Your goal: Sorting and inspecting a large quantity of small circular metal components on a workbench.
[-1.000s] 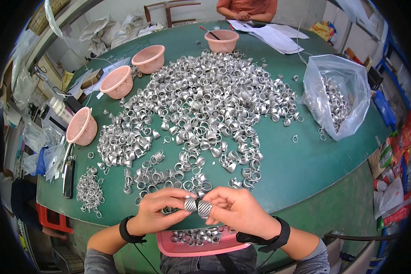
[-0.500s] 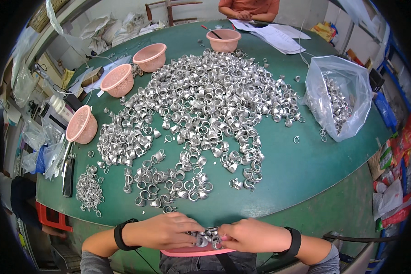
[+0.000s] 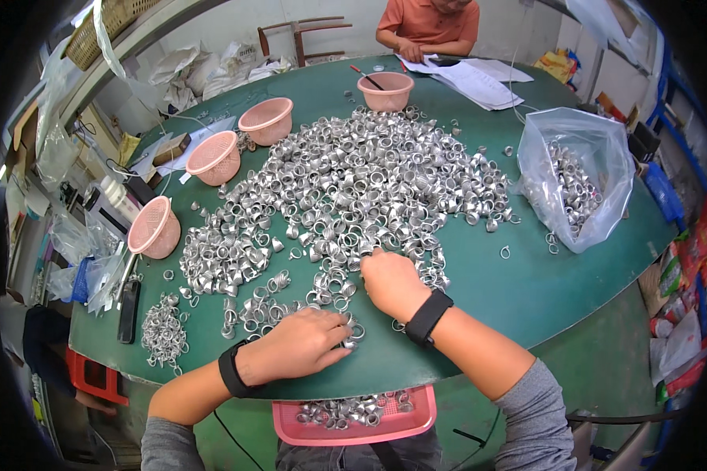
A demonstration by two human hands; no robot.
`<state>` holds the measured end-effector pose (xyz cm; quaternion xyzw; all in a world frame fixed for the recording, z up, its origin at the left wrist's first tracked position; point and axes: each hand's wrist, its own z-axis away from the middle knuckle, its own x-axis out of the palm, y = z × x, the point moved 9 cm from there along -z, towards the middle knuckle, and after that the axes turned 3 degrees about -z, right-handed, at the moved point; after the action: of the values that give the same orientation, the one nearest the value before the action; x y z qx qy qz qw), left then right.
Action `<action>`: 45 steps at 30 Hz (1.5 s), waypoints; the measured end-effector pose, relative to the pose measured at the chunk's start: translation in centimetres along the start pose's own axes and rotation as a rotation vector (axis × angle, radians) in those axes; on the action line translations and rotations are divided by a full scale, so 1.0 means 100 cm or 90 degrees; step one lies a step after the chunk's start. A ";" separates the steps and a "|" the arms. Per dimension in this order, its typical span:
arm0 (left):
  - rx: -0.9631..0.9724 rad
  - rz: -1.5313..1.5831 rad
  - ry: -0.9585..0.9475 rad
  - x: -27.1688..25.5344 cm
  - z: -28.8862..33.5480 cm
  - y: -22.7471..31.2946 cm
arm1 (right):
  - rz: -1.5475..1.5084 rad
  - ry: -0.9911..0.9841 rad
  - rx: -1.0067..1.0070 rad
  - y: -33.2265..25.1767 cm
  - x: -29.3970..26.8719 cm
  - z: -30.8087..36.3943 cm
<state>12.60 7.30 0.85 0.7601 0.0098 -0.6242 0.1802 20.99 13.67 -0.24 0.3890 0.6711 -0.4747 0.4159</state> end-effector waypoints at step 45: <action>-0.279 0.885 -0.173 0.021 0.033 0.004 | -0.851 -0.352 0.279 -0.057 0.002 0.094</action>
<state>10.04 5.53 -1.60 0.4538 -0.3715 -0.4384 0.6810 17.47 3.26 -0.56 -0.1605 0.5258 -0.8286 0.1057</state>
